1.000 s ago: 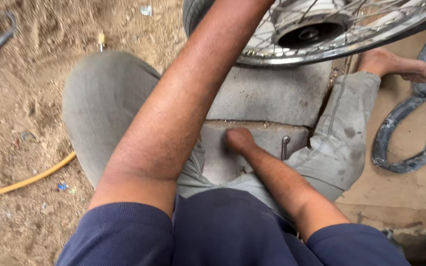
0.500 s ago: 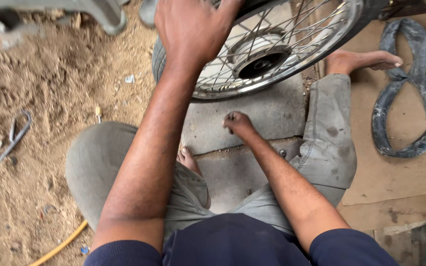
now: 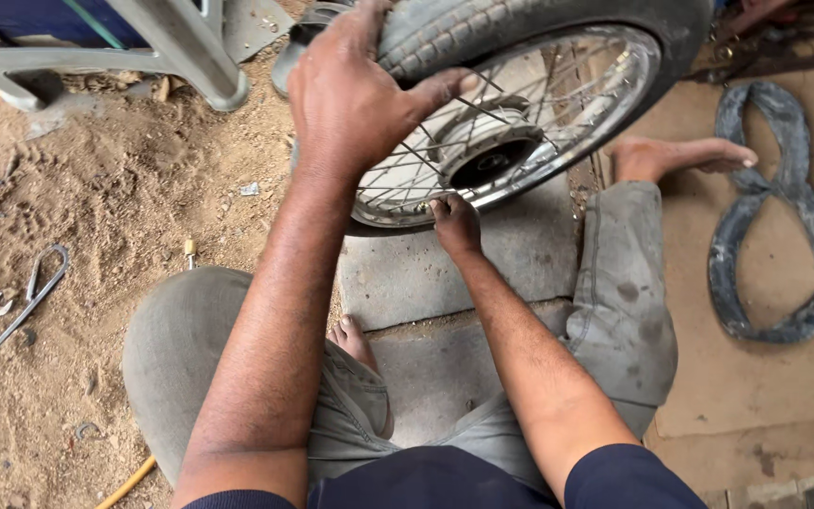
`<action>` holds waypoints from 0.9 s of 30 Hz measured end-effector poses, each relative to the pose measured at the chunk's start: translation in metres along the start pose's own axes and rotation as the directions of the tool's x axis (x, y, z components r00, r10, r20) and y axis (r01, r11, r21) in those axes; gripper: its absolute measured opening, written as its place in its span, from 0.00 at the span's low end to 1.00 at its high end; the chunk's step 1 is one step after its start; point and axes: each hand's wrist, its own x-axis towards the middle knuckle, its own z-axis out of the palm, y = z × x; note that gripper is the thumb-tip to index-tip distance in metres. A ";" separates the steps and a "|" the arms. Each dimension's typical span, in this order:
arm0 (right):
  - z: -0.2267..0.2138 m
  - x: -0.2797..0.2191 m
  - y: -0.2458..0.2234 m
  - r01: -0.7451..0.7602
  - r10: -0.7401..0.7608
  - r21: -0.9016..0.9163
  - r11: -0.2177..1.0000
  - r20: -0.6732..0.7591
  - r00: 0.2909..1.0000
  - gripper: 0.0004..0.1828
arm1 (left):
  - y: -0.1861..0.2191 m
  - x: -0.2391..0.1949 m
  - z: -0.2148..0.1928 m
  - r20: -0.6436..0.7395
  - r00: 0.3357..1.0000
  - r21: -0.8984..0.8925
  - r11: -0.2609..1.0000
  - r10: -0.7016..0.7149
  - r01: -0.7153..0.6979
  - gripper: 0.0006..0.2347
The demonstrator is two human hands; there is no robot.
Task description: The person sits on the ground and uses pliers to remove a small metal clip from the tire bead. They then use a long metal tire lever to pry the tire bead over the rim edge, working around the circumference. Finally, they connect an air hose to the valve stem to inflate the tire.
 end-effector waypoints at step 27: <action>-0.047 -0.007 0.007 -0.375 0.178 0.615 0.693 0.357 0.917 0.20 | 0.009 -0.007 -0.002 -0.084 0.996 0.002 1.000 0.024 -0.024 0.35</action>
